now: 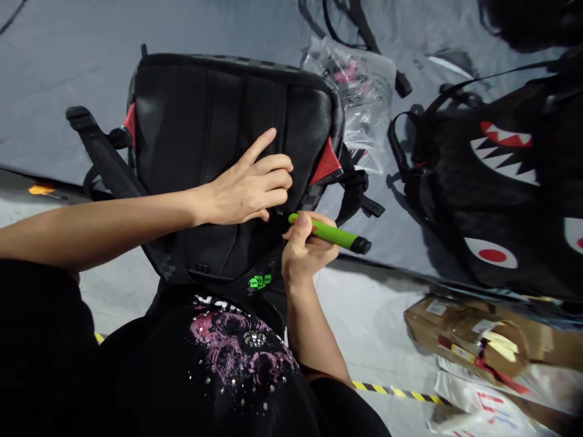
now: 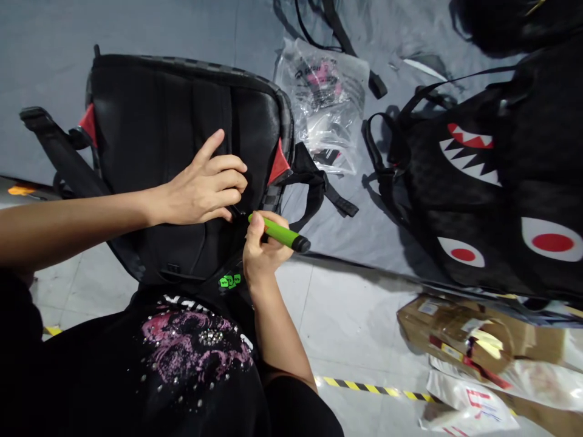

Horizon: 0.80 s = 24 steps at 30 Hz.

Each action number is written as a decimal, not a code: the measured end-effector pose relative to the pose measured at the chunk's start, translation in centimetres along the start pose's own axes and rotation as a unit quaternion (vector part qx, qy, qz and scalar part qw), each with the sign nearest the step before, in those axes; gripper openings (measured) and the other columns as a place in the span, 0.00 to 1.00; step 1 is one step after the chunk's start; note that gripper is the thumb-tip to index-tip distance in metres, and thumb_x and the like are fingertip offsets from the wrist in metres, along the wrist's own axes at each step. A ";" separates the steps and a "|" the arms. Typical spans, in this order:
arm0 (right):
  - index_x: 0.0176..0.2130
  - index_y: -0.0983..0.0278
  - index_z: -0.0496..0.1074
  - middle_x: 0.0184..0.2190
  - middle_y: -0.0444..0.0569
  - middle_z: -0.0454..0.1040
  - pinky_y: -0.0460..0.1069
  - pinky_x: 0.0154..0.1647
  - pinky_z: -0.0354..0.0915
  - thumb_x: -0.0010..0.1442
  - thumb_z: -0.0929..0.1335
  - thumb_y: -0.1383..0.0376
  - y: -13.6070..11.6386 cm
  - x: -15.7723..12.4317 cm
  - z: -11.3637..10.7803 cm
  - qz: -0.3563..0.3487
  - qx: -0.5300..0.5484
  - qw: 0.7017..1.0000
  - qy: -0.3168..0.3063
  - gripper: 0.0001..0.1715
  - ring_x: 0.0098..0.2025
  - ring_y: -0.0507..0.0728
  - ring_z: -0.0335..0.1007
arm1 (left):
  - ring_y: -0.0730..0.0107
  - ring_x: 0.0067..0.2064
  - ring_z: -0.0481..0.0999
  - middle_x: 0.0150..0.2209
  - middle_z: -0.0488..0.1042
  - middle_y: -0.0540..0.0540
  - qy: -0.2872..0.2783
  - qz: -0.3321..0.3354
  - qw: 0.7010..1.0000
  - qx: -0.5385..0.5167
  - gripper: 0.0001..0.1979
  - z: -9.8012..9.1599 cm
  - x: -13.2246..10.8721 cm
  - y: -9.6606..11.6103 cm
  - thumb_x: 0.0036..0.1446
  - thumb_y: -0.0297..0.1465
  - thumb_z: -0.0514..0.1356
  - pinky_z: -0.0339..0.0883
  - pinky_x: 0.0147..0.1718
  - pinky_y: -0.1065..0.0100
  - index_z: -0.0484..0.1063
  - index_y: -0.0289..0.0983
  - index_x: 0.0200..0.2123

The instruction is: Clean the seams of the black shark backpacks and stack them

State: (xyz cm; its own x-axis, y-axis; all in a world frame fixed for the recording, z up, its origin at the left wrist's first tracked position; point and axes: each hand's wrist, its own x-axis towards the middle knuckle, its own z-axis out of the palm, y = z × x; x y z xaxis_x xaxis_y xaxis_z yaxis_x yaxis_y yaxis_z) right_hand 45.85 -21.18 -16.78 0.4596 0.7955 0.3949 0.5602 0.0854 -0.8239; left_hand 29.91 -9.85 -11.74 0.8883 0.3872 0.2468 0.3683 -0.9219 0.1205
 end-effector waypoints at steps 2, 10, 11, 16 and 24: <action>0.36 0.62 0.73 0.28 0.44 0.75 0.49 0.28 0.69 0.68 0.66 0.53 -0.4 0.3 0.0 0.009 -0.006 1.000 -0.008 0.17 0.23 0.51 0.71 | 0.61 0.62 0.66 0.46 0.71 0.53 0.008 0.016 1.000 0.022 0.10 0.0 -0.1 0.0 0.60 0.37 0.62 0.37 0.70 0.39 0.72 0.40 0.42; 0.35 0.64 0.73 0.22 0.41 0.72 0.47 0.24 0.66 0.68 0.66 0.53 -1.3 0.8 -0.3 0.032 0.002 0.999 -0.032 0.19 0.20 0.50 0.68 | 0.58 0.63 0.66 0.47 0.71 0.52 -0.004 0.030 0.997 0.064 0.10 0.0 -0.2 0.0 0.60 0.38 0.62 0.37 0.71 0.37 0.71 0.39 0.41; 0.34 0.64 0.73 0.23 0.41 0.72 0.47 0.24 0.66 0.68 0.66 0.53 -1.3 0.7 -0.3 0.034 0.001 0.999 -0.026 0.18 0.20 0.50 0.69 | 0.58 0.63 0.66 0.47 0.71 0.51 -0.010 0.029 0.997 0.065 0.11 0.0 -0.2 0.1 0.61 0.39 0.62 0.37 0.71 0.37 0.71 0.39 0.42; 0.33 0.64 0.73 0.20 0.40 0.70 0.47 0.22 0.65 0.68 0.66 0.52 -1.6 0.6 -0.4 0.063 0.012 0.998 -0.019 0.20 0.18 0.50 0.67 | 0.61 0.63 0.66 0.48 0.71 0.53 -0.048 0.008 0.996 0.069 0.12 -0.1 -0.1 0.1 0.61 0.41 0.61 0.33 0.71 0.40 0.71 0.40 0.43; 0.33 0.64 0.73 0.20 0.40 0.70 0.46 0.21 0.64 0.67 0.67 0.54 -2.1 0.6 -0.5 0.077 0.031 0.996 -0.012 0.18 0.18 0.49 0.66 | 0.60 0.61 0.69 0.46 0.72 0.54 -0.005 0.025 0.995 0.097 0.11 0.1 -0.3 0.2 0.62 0.41 0.59 0.43 0.69 0.38 0.70 0.40 0.43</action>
State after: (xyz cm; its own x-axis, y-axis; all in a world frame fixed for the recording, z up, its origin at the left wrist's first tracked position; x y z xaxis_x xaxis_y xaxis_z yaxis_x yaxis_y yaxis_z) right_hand 45.29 -21.21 -14.61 0.5200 0.8158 0.2530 0.4404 -0.0023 -0.8978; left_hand 29.77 -10.13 -11.89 0.9094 0.3417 0.2372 0.3686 -0.9262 -0.0788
